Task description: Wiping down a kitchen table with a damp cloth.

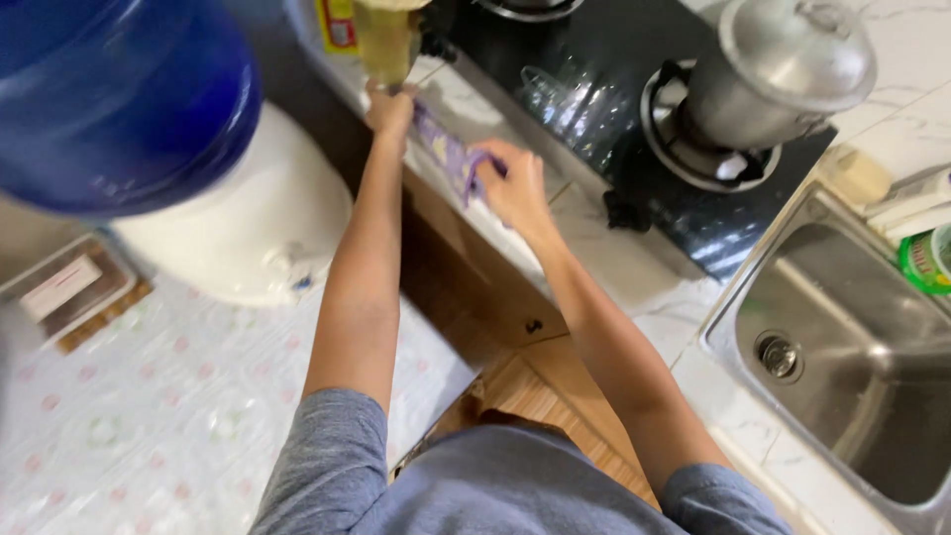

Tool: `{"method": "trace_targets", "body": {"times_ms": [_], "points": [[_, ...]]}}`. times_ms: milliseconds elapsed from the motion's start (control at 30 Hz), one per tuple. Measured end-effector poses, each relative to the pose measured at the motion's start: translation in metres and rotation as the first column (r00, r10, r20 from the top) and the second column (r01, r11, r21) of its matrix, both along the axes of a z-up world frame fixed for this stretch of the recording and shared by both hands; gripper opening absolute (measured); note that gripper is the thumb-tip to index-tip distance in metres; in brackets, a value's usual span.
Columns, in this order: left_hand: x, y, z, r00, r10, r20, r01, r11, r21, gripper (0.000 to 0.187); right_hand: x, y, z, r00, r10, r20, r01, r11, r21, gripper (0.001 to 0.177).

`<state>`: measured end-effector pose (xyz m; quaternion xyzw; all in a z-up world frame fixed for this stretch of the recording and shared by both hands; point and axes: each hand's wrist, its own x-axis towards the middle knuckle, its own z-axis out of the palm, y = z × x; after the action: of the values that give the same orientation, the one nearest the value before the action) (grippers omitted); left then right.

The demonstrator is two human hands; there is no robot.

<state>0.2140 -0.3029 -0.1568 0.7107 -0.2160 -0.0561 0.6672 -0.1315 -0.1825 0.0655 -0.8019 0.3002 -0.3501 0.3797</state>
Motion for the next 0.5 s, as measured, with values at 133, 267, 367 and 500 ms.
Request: {"method": "trace_targets", "body": {"times_ms": [133, 267, 367, 500], "points": [[-0.016, 0.015, 0.066, 0.993, 0.120, 0.022, -0.122, 0.974, 0.193, 0.084, -0.014, -0.011, 0.004, 0.987, 0.158, -0.004, -0.157, 0.977, -0.141, 0.029], [-0.011, 0.017, 0.081, 0.977, 0.212, 0.003, -0.195, 0.898, 0.395, 0.060, -0.025, -0.014, -0.002, 0.964, 0.231, -0.134, -0.237, 0.971, -0.035, 0.028], [-0.023, 0.022, 0.096, 0.970, 0.240, 0.028, -0.232, 0.892, 0.389, 0.058, -0.035, -0.023, -0.012, 0.961, 0.248, -0.124, -0.256, 0.965, -0.051, 0.027], [-0.029, 0.017, 0.097, 0.959, 0.280, 0.038, -0.277, 0.903, 0.329, 0.061, -0.049, -0.032, -0.008, 0.987, 0.162, -0.023, -0.163, 0.985, -0.058, 0.023]]}}
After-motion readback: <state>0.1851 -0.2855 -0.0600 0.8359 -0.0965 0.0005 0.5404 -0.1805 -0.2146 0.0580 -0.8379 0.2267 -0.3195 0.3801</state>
